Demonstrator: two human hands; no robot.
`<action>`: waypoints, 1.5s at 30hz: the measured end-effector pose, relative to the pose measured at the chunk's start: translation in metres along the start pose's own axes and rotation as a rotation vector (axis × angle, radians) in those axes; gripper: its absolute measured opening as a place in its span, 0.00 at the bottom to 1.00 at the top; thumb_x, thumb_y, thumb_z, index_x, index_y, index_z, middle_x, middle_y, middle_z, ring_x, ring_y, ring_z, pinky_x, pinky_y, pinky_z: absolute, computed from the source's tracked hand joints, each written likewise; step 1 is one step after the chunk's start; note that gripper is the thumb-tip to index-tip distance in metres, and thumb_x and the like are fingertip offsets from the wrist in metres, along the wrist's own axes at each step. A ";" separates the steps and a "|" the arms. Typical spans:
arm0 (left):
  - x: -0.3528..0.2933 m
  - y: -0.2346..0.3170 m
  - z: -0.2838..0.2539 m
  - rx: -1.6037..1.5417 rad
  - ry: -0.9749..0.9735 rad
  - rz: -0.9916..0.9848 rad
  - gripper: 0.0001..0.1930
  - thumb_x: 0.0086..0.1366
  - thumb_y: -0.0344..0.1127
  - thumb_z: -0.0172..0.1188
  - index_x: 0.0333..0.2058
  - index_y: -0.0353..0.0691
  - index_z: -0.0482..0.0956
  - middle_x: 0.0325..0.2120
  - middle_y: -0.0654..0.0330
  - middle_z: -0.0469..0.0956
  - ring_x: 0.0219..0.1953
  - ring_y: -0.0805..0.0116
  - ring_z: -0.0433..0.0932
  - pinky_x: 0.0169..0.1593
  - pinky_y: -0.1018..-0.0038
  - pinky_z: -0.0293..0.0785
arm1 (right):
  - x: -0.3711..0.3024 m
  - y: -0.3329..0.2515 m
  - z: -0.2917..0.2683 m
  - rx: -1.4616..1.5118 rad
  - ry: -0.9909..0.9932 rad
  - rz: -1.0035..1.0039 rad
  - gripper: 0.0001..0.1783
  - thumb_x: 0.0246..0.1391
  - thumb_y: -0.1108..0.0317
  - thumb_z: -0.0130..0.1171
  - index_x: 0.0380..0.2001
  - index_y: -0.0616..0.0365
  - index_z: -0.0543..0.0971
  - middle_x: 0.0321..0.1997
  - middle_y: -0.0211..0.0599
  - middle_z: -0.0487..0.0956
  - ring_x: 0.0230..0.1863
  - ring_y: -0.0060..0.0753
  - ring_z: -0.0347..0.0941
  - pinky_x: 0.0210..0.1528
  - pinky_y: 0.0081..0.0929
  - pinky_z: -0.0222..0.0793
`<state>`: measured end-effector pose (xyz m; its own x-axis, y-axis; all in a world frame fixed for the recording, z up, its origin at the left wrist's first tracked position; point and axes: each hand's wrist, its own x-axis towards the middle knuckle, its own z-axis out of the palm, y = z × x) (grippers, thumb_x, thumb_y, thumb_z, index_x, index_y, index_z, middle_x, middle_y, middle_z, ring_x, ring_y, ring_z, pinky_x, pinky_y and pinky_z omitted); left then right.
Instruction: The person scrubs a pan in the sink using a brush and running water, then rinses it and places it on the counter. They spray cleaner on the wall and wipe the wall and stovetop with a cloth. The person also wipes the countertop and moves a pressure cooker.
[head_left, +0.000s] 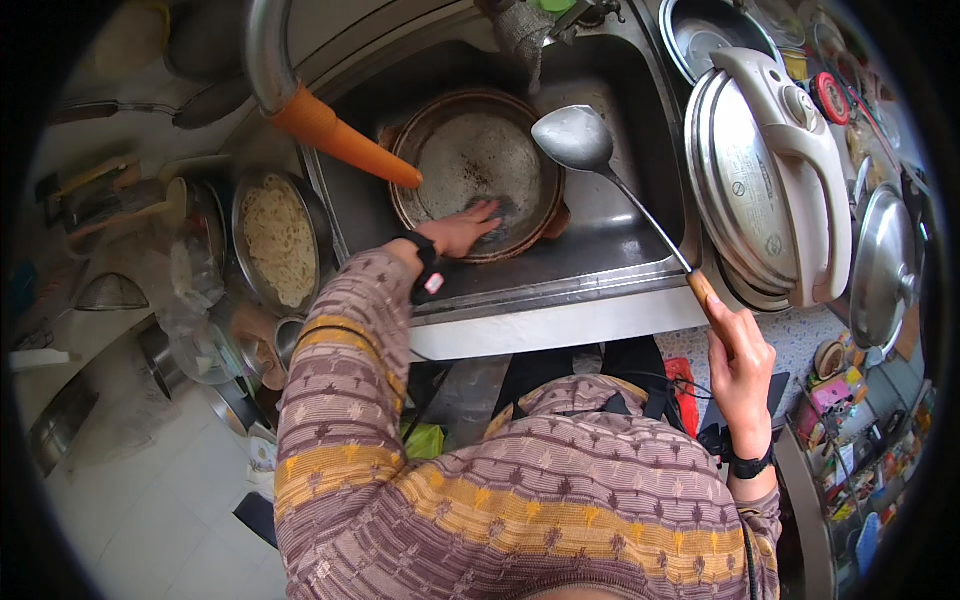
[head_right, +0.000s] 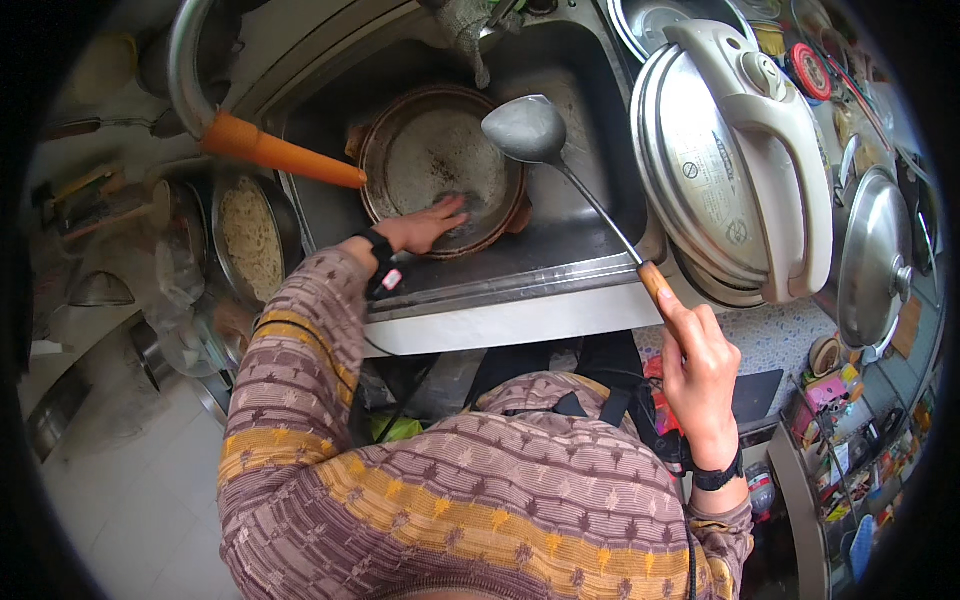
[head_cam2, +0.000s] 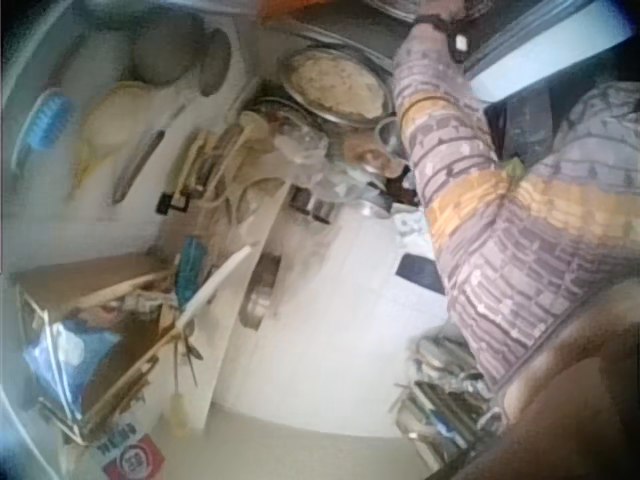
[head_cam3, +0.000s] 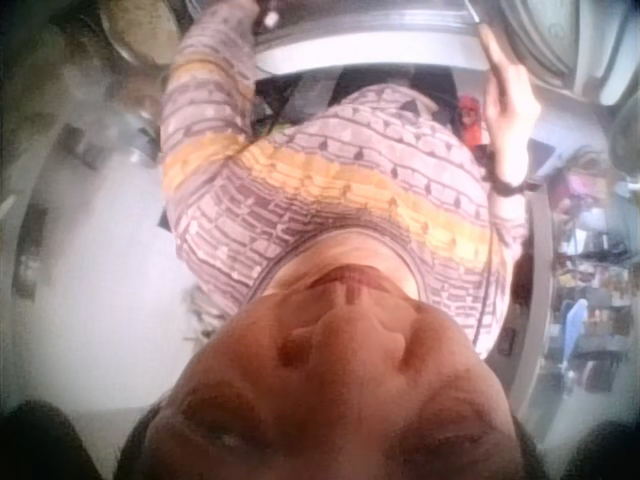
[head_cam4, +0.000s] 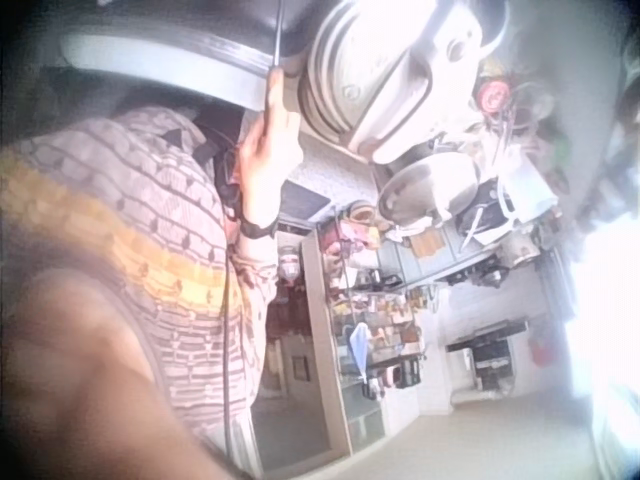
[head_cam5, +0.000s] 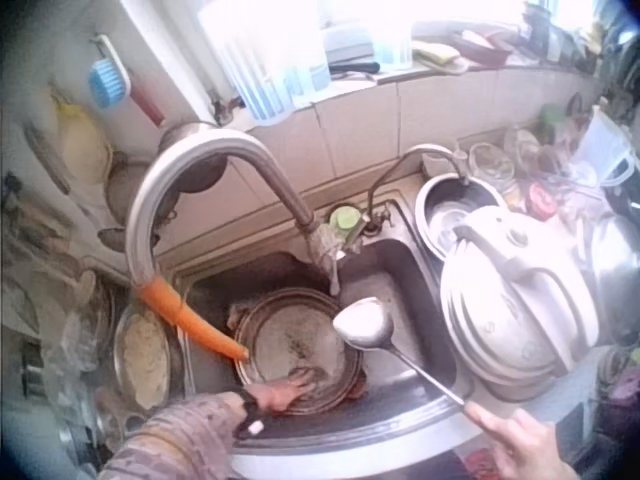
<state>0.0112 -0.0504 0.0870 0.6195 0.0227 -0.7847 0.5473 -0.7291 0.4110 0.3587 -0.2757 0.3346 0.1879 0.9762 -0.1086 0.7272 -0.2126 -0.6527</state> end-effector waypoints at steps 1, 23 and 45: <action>-0.011 -0.015 0.002 -0.003 -0.012 -0.051 0.44 0.45 0.16 0.49 0.64 0.47 0.48 0.66 0.54 0.33 0.68 0.55 0.36 0.67 0.66 0.43 | 0.000 0.001 0.001 0.000 0.006 -0.007 0.22 0.43 0.85 0.54 0.45 0.57 0.75 0.21 0.41 0.66 0.18 0.38 0.65 0.22 0.26 0.62; 0.037 0.025 0.001 -0.281 0.195 -0.128 0.20 0.47 0.28 0.56 0.43 0.40 0.76 0.38 0.45 0.76 0.41 0.52 0.76 0.44 0.62 0.71 | -0.009 0.006 -0.006 0.065 0.003 -0.018 0.23 0.43 0.85 0.55 0.46 0.57 0.75 0.20 0.39 0.65 0.17 0.35 0.63 0.20 0.27 0.60; 0.011 -0.054 0.008 -0.154 0.361 -0.810 0.12 0.54 0.28 0.51 0.37 0.33 0.77 0.38 0.39 0.74 0.41 0.44 0.75 0.46 0.58 0.71 | -0.017 0.016 0.000 0.129 0.016 0.074 0.23 0.43 0.86 0.54 0.45 0.58 0.75 0.22 0.40 0.67 0.19 0.35 0.64 0.23 0.25 0.61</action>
<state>-0.0158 -0.0162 0.0525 0.1356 0.7224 -0.6781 0.9464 -0.2970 -0.1272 0.3674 -0.2954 0.3261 0.2492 0.9570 -0.1486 0.6200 -0.2756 -0.7346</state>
